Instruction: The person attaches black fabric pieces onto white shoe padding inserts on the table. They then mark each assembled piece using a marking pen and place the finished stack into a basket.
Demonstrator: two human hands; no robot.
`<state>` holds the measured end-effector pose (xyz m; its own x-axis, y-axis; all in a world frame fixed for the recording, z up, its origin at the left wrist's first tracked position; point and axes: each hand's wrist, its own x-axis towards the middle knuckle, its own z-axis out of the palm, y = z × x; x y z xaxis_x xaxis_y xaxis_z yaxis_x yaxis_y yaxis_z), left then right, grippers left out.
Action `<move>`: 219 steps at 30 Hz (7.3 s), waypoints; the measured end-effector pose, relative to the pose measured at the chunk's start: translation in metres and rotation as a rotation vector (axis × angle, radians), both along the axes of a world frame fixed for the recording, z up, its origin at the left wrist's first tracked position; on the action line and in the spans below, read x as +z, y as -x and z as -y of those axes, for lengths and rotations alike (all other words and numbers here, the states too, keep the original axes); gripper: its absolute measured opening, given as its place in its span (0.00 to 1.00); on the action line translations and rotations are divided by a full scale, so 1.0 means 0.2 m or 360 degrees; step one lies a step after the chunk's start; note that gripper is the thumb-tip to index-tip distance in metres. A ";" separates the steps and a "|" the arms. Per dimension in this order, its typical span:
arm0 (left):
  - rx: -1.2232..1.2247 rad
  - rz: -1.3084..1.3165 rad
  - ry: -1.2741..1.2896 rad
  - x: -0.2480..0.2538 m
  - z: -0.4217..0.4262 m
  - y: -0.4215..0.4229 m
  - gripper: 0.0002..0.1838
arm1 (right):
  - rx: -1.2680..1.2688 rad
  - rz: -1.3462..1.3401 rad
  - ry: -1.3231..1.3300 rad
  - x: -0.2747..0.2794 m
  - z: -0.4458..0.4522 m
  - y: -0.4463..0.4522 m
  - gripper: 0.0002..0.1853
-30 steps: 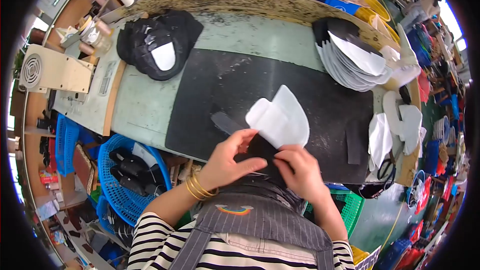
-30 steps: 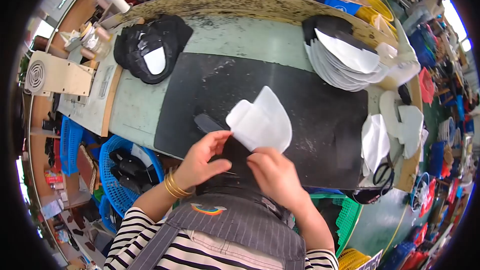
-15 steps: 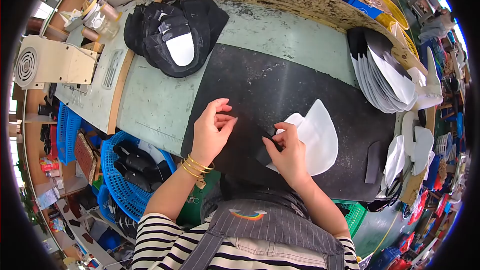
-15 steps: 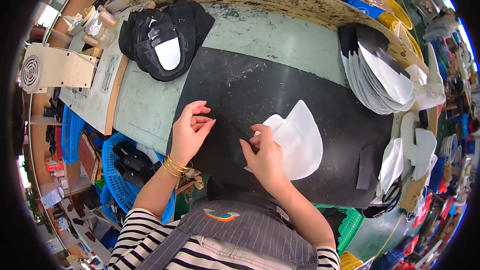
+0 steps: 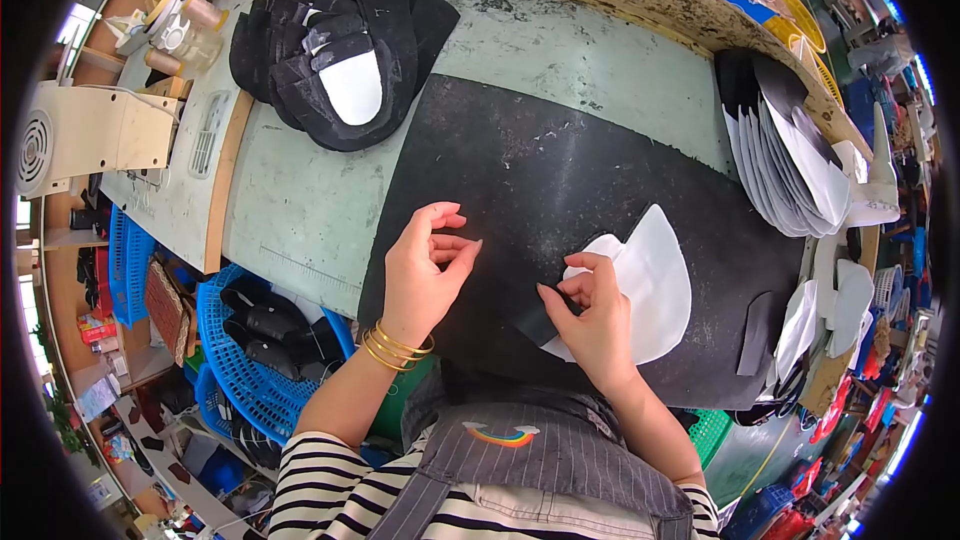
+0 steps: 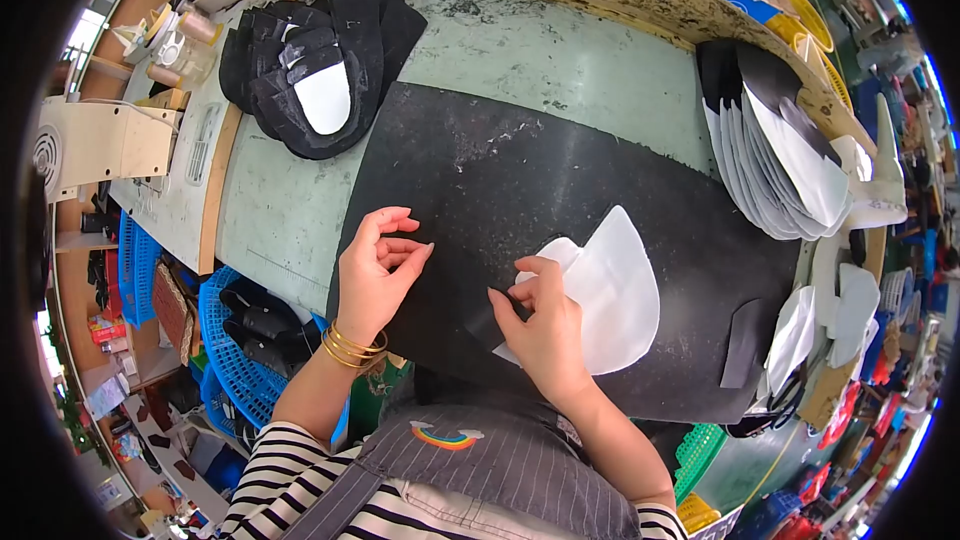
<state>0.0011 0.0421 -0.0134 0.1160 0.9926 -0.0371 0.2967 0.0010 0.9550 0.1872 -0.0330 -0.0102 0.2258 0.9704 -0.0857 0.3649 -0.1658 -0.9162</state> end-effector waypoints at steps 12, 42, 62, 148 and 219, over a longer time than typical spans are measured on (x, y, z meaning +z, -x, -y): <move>-0.0985 -0.0965 -0.0834 0.08 0.19 -0.05 0.38 | -0.0005 0.0311 -0.0251 -0.01 0.05 0.03 0.22; -0.1496 -0.1485 -0.0873 0.14 0.19 -0.07 0.43 | 0.0322 0.1156 -0.0588 -0.01 0.51 -0.13 0.22; -0.1439 -0.1621 -0.1443 -0.01 0.29 -0.07 0.24 | -0.2328 0.0468 0.1909 -1.48 3.15 -0.44 0.09; -0.1055 -0.1058 -0.1107 0.12 0.42 -0.19 0.33 | 0.0682 0.1586 -0.0391 0.10 0.39 -0.28 0.25; -0.0330 -0.1173 -0.0755 0.46 0.16 -0.17 0.53 | 0.0063 0.2704 -0.0061 -0.30 -1.06 -2.19 0.11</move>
<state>0.0349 0.0097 0.0786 0.4033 0.8843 0.2354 0.7844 -0.4665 0.4087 0.6256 0.1783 -0.0697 0.0088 0.9729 0.2310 0.8688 -0.1218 0.4800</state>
